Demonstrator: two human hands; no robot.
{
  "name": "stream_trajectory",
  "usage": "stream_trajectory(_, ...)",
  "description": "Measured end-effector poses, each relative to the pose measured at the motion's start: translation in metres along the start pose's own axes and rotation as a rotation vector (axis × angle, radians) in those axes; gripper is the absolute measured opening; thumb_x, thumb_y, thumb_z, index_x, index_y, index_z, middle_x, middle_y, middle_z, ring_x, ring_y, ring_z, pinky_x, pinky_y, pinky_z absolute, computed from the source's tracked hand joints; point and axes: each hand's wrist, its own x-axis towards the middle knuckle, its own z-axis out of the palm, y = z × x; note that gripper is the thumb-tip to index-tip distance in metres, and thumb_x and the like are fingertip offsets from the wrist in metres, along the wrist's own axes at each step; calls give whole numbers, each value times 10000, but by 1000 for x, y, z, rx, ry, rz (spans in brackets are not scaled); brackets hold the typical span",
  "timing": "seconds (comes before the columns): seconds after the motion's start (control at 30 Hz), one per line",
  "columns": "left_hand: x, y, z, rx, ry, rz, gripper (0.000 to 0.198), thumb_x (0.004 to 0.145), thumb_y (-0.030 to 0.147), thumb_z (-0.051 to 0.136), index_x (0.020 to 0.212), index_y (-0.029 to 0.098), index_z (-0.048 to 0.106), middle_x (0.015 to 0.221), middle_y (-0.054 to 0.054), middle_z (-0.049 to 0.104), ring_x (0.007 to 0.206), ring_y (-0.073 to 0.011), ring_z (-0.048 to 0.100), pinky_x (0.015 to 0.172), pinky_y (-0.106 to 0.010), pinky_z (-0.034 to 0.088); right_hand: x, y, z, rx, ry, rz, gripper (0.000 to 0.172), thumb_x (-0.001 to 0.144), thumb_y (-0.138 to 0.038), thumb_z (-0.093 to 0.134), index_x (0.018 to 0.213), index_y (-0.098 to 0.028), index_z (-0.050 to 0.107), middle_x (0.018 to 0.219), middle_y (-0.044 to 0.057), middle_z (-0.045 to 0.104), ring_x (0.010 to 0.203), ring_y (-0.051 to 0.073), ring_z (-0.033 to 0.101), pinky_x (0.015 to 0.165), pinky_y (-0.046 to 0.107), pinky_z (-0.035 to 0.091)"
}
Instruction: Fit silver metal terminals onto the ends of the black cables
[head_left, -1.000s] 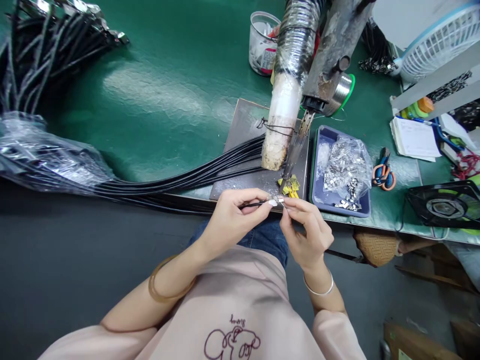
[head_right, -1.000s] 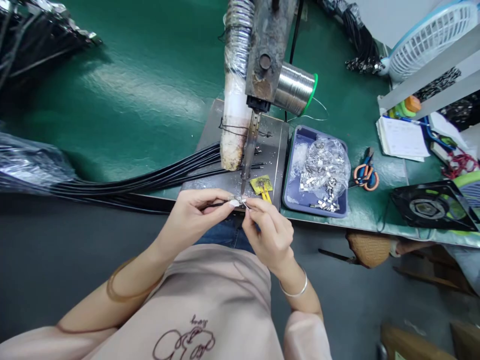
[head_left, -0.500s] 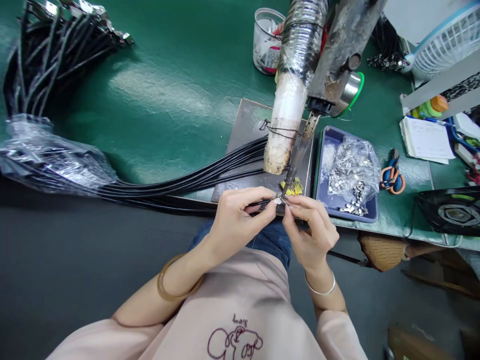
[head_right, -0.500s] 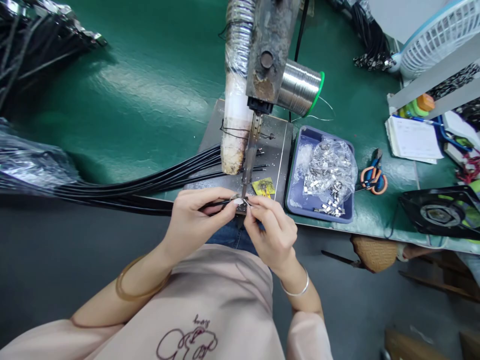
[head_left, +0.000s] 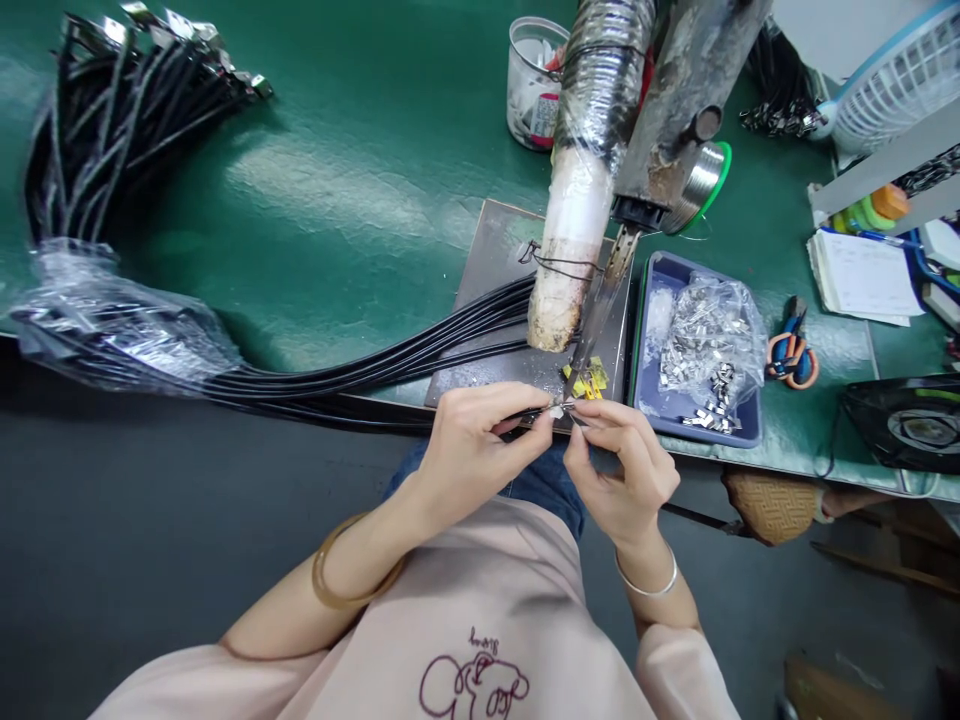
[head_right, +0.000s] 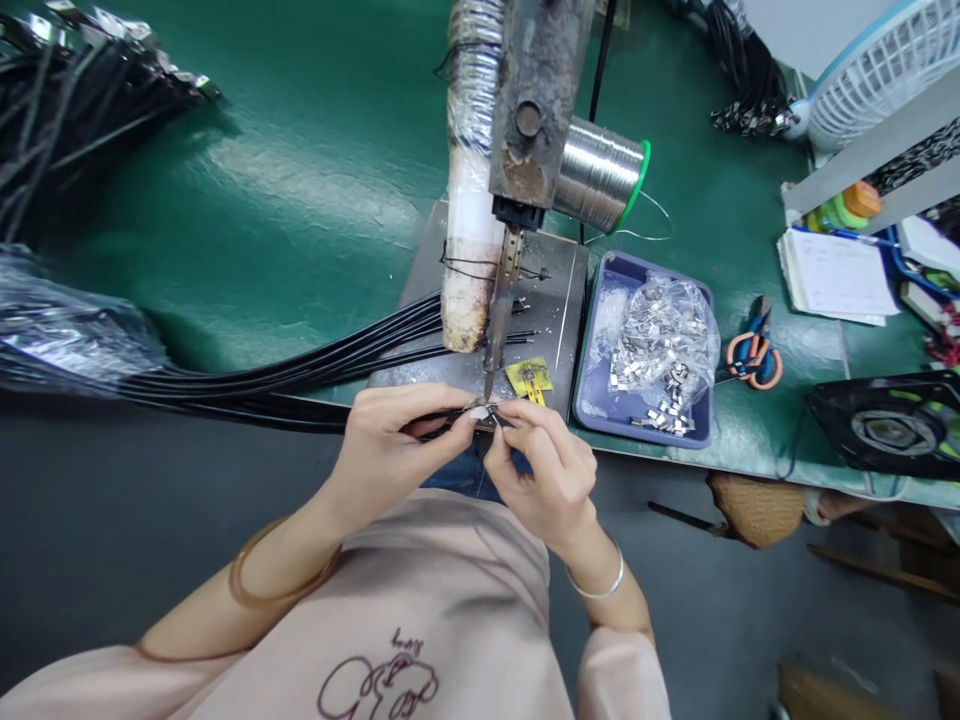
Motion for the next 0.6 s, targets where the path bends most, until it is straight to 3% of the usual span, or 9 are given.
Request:
stream_trajectory(0.13,1,3,-4,-3,-88,-4,134,854,101,615,763,141,705,636,15,655,524,-77,488,502,-200,370,1,-2,-2,22,-13,17,206,858,-58,680,924,-241,612,964,44,775,844,162,764,723,289,650)
stream_trajectory(0.2,-2,3,-7,-1,-265,0,143,818,71,621,727,147,701,612,28,630,518,-80,481,513,-207,373,0,-2,-4,69,-13,37,204,868,-57,671,941,-239,617,931,32,776,823,157,764,717,290,647)
stream_trajectory(0.3,-9,-1,-13,44,-601,17,131,812,75,658,792,156,759,718,3,708,627,-119,624,621,-221,465,-2,2,-10,121,57,75,215,866,-49,668,967,-236,630,901,21,781,812,170,771,754,332,660)
stream_trajectory(0.37,-14,-7,-18,84,-694,6,125,855,144,687,925,160,788,891,-43,776,786,-173,718,740,-257,526,-4,5,-13,124,126,90,224,855,-50,684,970,-236,636,863,11,779,790,184,775,769,366,670)
stream_trajectory(0.47,-21,-13,-28,111,-592,-23,178,906,237,693,1044,156,773,999,-76,793,896,-207,744,823,-289,550,-6,8,-17,107,195,106,206,858,-71,697,949,-244,631,806,-6,768,738,188,772,742,379,678)
stream_trajectory(0.6,-23,-14,-42,81,-431,-44,104,933,211,670,961,158,756,887,-41,779,780,-146,713,738,-233,537,-4,6,-17,94,228,99,195,861,-83,702,943,-245,632,779,-15,758,703,178,763,722,371,681)
